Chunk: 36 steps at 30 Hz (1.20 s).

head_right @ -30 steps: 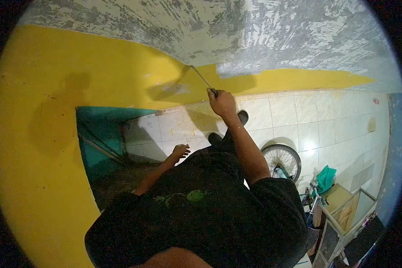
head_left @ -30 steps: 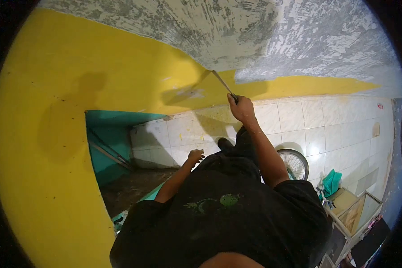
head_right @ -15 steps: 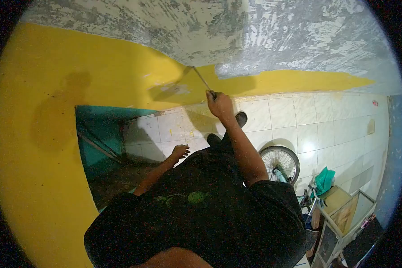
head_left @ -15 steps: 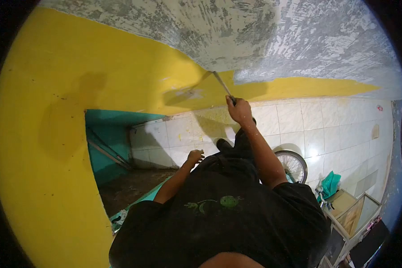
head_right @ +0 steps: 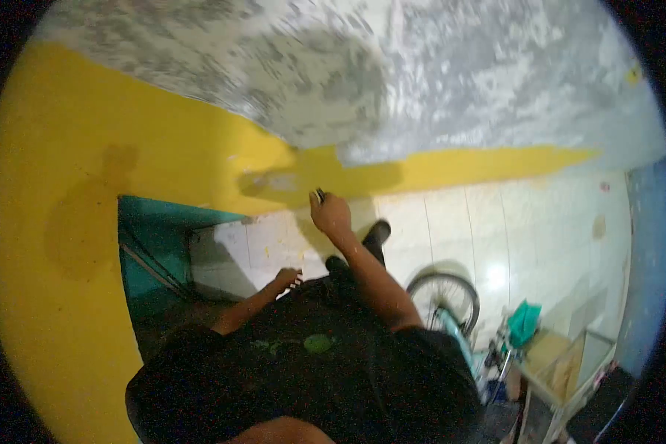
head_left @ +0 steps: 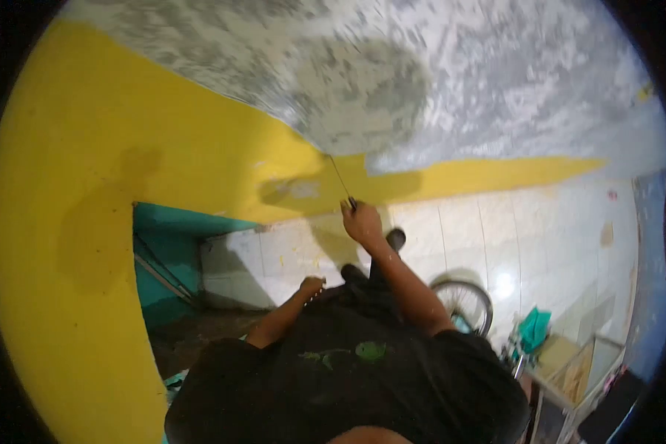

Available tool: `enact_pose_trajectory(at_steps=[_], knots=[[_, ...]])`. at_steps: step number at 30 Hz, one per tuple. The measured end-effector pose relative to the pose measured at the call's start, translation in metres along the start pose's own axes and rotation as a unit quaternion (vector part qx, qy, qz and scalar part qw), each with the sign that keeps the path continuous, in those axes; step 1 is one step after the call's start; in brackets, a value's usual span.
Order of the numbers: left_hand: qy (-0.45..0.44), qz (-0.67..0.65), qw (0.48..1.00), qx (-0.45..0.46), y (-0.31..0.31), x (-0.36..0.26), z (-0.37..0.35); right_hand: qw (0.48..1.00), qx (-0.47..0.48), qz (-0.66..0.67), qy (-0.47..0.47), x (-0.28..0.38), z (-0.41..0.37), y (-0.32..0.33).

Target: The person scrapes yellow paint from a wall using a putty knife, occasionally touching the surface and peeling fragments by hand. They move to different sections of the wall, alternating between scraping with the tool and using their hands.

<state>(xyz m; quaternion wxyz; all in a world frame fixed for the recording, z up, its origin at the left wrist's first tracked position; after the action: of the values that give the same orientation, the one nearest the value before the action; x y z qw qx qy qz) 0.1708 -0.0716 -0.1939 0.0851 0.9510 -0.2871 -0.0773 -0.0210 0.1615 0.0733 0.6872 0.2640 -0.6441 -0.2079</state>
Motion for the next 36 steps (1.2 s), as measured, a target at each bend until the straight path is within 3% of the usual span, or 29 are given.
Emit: enact_pose_trajectory(at_steps=[2,3,5,6,7,8,9,10,12,13,15,16,18,19,22,23,24,26,27,28,29,31,33,34,36], knots=[[0.045,0.022,0.999,0.008,-0.002,0.006,0.018,0.994,0.009,-0.005,0.106,0.000,-0.004,-0.008],[0.002,0.002,1.000,0.003,0.002,-0.011,-0.001,0.992,0.061,-0.010,0.111,-0.006,-0.008,-0.017],[-0.046,-0.065,0.997,-0.006,0.005,-0.037,-0.056,0.987,0.130,0.027,0.093,-0.021,-0.028,-0.025],[-0.053,-0.111,0.992,-0.006,0.007,-0.048,-0.071,0.985,0.145,0.026,0.094,-0.064,-0.038,-0.054],[-0.056,-0.115,0.992,-0.015,0.009,-0.053,-0.074,0.988,0.148,0.009,0.032,-0.089,-0.056,-0.058],[-0.048,-0.122,0.991,-0.004,0.007,-0.052,-0.059,0.973,0.216,-0.081,0.016,-0.123,-0.074,-0.073],[-0.060,-0.140,0.988,-0.010,0.009,-0.053,-0.064,0.964,0.224,-0.114,0.084,-0.143,-0.095,-0.084],[-0.070,-0.157,0.985,-0.014,0.009,-0.051,-0.069,0.915,0.341,-0.178,0.124,-0.141,-0.120,-0.075],[-0.043,-0.160,0.986,-0.003,0.006,-0.041,-0.059,0.911,0.361,-0.192,0.053,-0.131,-0.141,-0.050],[-0.035,-0.166,0.985,0.008,0.004,-0.037,-0.058,0.910,0.358,-0.199,0.061,-0.128,-0.137,-0.049],[-0.042,-0.233,0.970,0.058,0.002,-0.026,-0.064,0.953,0.265,-0.135,0.056,-0.126,-0.130,-0.041],[-0.044,-0.236,0.969,0.058,0.000,-0.029,-0.064,0.952,0.266,-0.137,0.058,-0.131,-0.124,-0.043],[0.060,-0.212,0.974,0.056,-0.009,-0.021,-0.064,0.972,0.221,-0.075,0.018,-0.138,-0.112,-0.044],[0.061,-0.214,0.973,0.056,-0.012,-0.022,-0.064,0.960,0.263,-0.082,-0.045,-0.141,-0.108,-0.043],[-0.040,-0.259,0.965,0.012,-0.019,-0.038,-0.074,0.958,0.270,-0.078,-0.064,-0.166,-0.102,-0.053],[-0.026,-0.357,0.932,0.059,-0.026,-0.034,-0.054,0.947,0.301,-0.064,-0.097,-0.175,-0.103,-0.052],[-0.037,-0.361,0.930,0.055,-0.020,-0.048,-0.061,0.949,0.296,-0.067,-0.086,-0.191,-0.090,-0.054],[-0.015,-0.362,0.931,0.043,-0.020,-0.053,-0.084,0.905,0.403,-0.120,-0.061,-0.247,-0.094,-0.078],[0.007,-0.403,0.914,0.038,-0.022,-0.052,-0.091,0.785,0.521,-0.226,0.247,-0.235,-0.092,-0.087],[-0.006,-0.383,0.923,0.027,-0.028,-0.046,-0.077,0.810,0.432,-0.217,0.333,-0.255,-0.088,-0.089],[-0.039,-0.336,0.941,0.008,-0.030,-0.041,-0.074,0.878,0.406,-0.141,0.209,-0.295,-0.082,-0.094],[-0.096,-0.215,0.971,-0.046,-0.044,-0.025,-0.052,0.920,0.376,-0.065,0.085,-0.314,-0.071,-0.083],[-0.139,-0.069,0.979,-0.133,-0.058,-0.009,-0.019,0.776,0.448,-0.317,0.311,-0.275,-0.081,-0.055],[-0.102,0.080,0.973,-0.190,-0.058,-0.013,-0.032,0.737,0.491,-0.367,0.284,-0.272,-0.083,-0.049],[-0.120,-0.005,0.975,-0.189,-0.073,0.005,0.004,0.724,0.547,-0.357,0.222,-0.275,-0.082,-0.041]])
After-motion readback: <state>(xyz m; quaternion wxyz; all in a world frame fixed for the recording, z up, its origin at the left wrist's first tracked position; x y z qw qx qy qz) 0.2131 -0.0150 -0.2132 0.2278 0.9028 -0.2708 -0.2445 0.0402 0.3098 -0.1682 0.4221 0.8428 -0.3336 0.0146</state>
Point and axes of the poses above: each hand's wrist, its own z-axis towards the middle knuckle, its own y-axis out of the back of the hand, x = y × z, the point moved 6 cm from there along z, towards the middle knuckle, and after that the axes turned 15 degrees about y, right-handed, at the moved point
